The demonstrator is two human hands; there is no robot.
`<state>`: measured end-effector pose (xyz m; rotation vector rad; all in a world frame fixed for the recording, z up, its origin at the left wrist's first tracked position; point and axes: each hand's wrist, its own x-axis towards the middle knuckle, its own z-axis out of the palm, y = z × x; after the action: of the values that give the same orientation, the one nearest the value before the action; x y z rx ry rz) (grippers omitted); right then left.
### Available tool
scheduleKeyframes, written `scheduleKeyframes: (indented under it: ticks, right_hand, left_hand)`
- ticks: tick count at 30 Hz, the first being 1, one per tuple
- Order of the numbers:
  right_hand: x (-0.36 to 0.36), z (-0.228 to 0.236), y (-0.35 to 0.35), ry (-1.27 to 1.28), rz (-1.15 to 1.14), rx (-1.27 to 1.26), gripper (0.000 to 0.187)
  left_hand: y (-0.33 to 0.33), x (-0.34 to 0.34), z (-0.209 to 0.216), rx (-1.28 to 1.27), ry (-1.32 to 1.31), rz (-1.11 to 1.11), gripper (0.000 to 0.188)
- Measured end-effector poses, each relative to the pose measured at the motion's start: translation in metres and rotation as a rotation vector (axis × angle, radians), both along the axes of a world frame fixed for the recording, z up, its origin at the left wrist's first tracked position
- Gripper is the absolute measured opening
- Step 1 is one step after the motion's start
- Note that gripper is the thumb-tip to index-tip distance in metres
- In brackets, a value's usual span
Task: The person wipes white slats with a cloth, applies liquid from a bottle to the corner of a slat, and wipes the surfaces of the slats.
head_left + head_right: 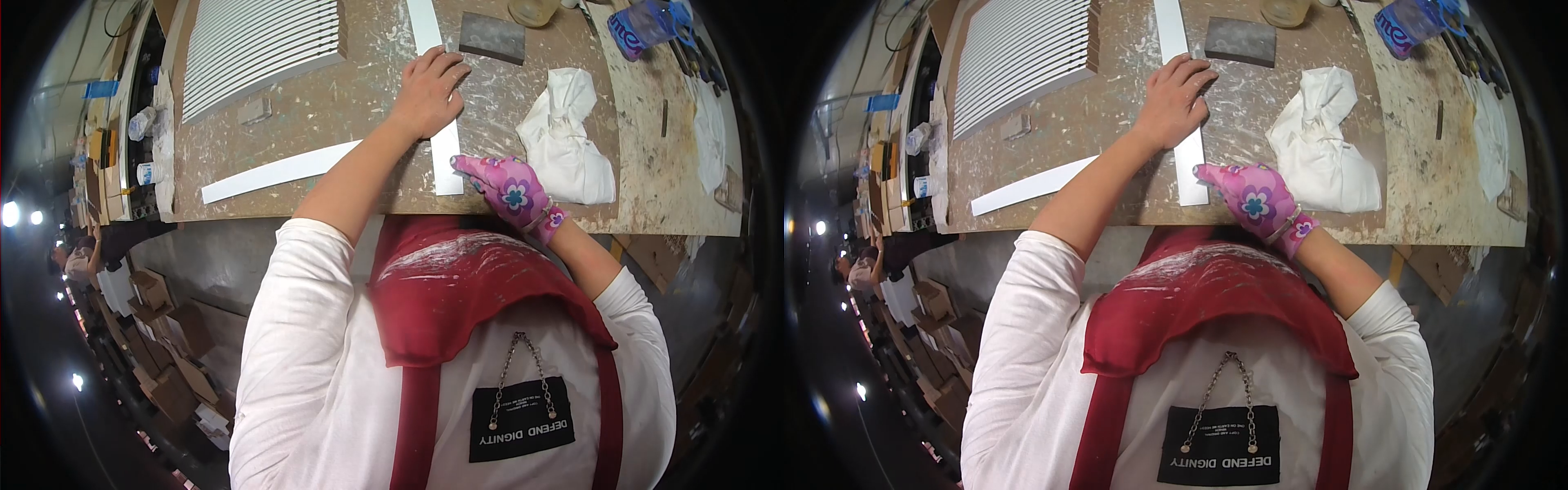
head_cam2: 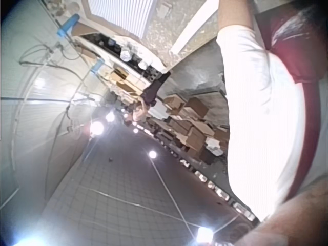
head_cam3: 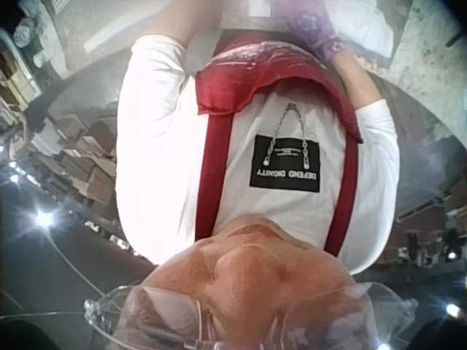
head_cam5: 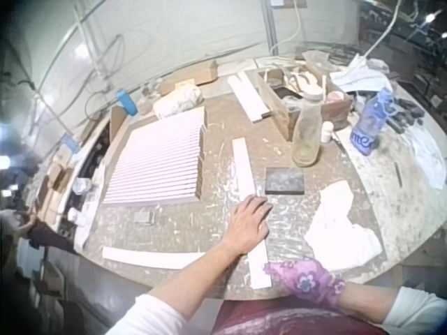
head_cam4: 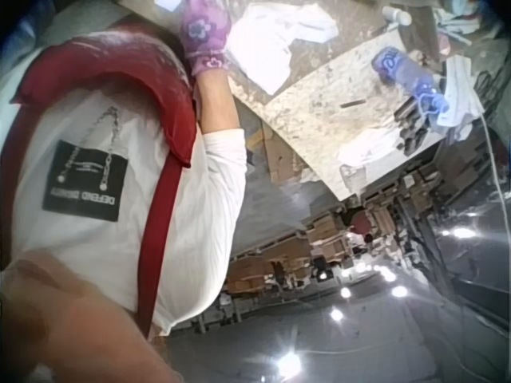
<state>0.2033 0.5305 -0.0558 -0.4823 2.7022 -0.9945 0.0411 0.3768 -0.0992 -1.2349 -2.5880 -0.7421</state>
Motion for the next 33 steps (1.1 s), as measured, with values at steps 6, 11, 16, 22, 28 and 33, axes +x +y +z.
scheduleKeyframes:
  ticks: [6,11,16,22,28,33]
  right_hand:
    - [-0.001,0.000,-0.002,-0.045,-0.019,0.017,0.032]
    - [-0.002,-0.001,-0.001,-0.040,0.001,-0.008,0.031]
    - [0.001,-0.005,-0.001,-0.002,0.027,-0.016,0.032]
    - [0.001,0.004,-0.002,-0.044,0.003,-0.032,0.035]
    - [0.001,0.000,-0.002,0.002,0.003,-0.084,0.039]
    - [-0.004,0.005,-0.005,-0.039,0.017,-0.017,0.043]
  left_hand:
    - [0.000,0.001,0.002,-0.018,-0.001,0.008,0.042]
    - [0.000,0.001,0.003,-0.030,-0.008,0.012,0.042]
    - [0.001,0.001,0.003,-0.021,-0.009,0.009,0.042]
    - [0.000,0.002,0.005,-0.026,-0.017,0.012,0.042]
    - [0.001,0.002,0.005,-0.024,-0.010,0.008,0.042]
    - [0.000,0.001,0.004,-0.041,-0.020,0.015,0.042]
